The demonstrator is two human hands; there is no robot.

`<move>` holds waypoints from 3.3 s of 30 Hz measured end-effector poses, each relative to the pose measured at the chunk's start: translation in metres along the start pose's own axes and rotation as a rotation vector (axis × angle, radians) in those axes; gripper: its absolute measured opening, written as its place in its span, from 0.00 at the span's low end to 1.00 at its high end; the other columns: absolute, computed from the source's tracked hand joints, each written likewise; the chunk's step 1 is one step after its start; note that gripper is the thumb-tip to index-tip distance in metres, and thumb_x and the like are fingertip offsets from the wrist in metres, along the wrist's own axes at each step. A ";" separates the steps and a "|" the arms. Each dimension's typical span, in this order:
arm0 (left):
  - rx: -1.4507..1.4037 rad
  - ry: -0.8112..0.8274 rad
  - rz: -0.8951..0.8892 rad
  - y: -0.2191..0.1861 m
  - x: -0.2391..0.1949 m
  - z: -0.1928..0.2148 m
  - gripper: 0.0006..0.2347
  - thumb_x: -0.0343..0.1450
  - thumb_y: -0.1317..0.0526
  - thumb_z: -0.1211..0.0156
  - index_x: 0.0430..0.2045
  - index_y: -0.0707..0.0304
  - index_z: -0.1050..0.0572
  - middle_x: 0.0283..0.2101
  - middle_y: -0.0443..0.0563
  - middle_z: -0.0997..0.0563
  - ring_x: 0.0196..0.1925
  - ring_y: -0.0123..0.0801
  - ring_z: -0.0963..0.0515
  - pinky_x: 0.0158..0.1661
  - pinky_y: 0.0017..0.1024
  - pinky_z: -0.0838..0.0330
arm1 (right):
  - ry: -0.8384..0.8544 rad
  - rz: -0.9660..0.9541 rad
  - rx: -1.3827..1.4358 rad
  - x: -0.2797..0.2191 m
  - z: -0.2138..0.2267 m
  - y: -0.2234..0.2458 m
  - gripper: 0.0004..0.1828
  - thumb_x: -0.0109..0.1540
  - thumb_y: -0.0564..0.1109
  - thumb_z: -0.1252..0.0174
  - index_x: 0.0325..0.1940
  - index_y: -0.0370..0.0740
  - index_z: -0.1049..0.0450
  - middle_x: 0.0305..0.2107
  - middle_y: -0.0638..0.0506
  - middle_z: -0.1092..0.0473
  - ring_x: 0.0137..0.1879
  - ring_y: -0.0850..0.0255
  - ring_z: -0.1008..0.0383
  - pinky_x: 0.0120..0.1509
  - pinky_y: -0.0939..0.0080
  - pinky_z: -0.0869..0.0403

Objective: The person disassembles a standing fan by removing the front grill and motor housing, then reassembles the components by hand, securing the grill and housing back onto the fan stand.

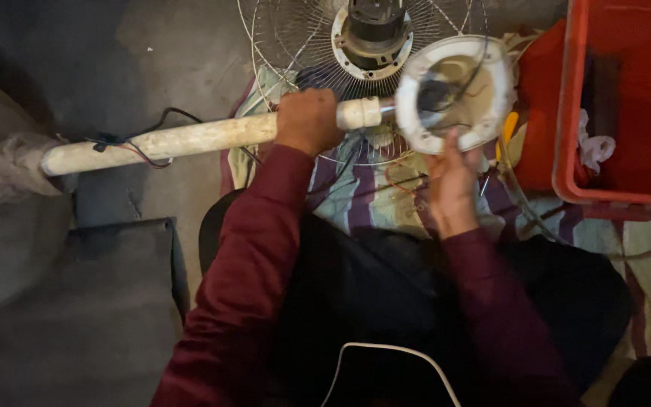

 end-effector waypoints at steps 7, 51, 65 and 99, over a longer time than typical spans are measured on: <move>-0.020 0.041 -0.075 -0.011 0.008 0.002 0.13 0.56 0.57 0.30 0.30 0.61 0.20 0.33 0.61 0.16 0.35 0.54 0.16 0.38 0.47 0.23 | 0.053 -0.004 0.063 -0.004 -0.011 -0.001 0.34 0.71 0.44 0.44 0.78 0.52 0.51 0.69 0.49 0.38 0.72 0.52 0.34 0.76 0.42 0.30; -0.161 0.267 -0.190 -0.052 0.000 -0.009 0.14 0.52 0.63 0.33 0.30 0.60 0.20 0.35 0.65 0.16 0.38 0.58 0.16 0.39 0.49 0.22 | 0.145 -0.408 0.225 -0.002 -0.014 -0.050 0.13 0.68 0.42 0.38 0.56 0.45 0.27 0.50 0.57 0.25 0.60 0.64 0.27 0.68 0.54 0.29; -0.119 0.212 -0.172 -0.050 -0.004 -0.023 0.17 0.51 0.60 0.29 0.32 0.63 0.21 0.35 0.64 0.17 0.37 0.56 0.16 0.41 0.46 0.22 | -0.042 -0.520 0.122 -0.015 -0.023 -0.048 0.13 0.62 0.42 0.32 0.50 0.41 0.24 0.46 0.53 0.24 0.53 0.61 0.24 0.64 0.59 0.25; -0.268 0.010 -0.206 0.002 -0.027 0.085 0.17 0.55 0.63 0.33 0.38 0.51 0.16 0.34 0.60 0.16 0.37 0.57 0.17 0.39 0.49 0.23 | 0.106 0.050 0.217 0.021 -0.006 0.061 0.14 0.69 0.53 0.41 0.54 0.43 0.27 0.49 0.52 0.25 0.59 0.60 0.24 0.71 0.53 0.26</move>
Point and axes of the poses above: each hand's wrist, its own x-axis towards the middle knuckle, its own z-axis out of the back of the hand, y = z × x, the point moved 4 cm from there along x, towards the middle knuckle
